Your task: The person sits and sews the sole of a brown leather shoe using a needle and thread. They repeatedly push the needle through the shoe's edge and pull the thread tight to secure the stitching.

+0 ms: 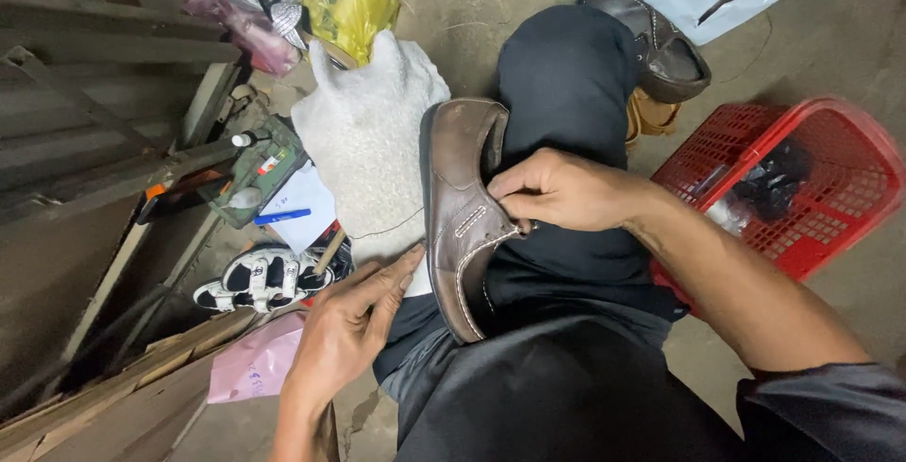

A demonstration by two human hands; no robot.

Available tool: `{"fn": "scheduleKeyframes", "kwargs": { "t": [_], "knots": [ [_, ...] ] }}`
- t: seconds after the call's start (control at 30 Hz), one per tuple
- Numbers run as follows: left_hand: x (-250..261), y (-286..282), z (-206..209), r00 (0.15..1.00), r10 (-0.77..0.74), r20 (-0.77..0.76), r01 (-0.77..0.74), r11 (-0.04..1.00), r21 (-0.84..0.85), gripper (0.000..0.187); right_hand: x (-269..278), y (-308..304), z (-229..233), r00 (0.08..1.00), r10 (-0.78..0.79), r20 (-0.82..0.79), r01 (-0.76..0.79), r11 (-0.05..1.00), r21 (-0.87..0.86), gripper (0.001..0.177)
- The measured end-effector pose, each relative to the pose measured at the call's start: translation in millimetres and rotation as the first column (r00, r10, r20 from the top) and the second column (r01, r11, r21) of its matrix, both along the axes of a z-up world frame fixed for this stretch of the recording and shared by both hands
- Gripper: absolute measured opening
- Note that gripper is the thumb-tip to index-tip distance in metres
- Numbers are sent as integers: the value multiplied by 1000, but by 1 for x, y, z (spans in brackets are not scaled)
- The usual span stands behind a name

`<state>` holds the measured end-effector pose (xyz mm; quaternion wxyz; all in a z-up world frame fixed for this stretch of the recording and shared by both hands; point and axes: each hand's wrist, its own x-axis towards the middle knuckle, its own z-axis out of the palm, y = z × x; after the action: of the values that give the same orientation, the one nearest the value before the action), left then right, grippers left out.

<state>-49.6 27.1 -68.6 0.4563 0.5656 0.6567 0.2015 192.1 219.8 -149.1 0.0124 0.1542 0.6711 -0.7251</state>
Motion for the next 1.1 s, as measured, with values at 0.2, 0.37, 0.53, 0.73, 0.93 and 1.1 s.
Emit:
{"fn": "scheduleKeyframes", "kwargs": {
  "t": [0.2,0.37,0.53,0.73,0.93,1.1],
  "knots": [
    [1,7,5,999,19,42,-17,998,-60,35,-16,-37,-49,979,-206,12,206,969,-136,24],
    [1,5,4,998,-2,62,8,996,-91,37,-4,-43,-32,971,-234,41,236,927,-291,14],
    [0,11,7,997,-57,-47,55,998,-38,36,0,-41,-28,973,-226,52,228,893,-388,20],
    [-2,21,3,932,-255,-258,275,960,45,37,-1,-43,-36,970,-224,96,243,926,-289,12],
    [3,30,2,896,-301,-325,313,950,-17,43,-2,-43,-35,961,-224,162,257,940,-225,8],
    [7,37,4,837,-381,-393,336,924,-180,46,1,-48,-38,935,-266,236,323,913,-249,5]
  ]
}}
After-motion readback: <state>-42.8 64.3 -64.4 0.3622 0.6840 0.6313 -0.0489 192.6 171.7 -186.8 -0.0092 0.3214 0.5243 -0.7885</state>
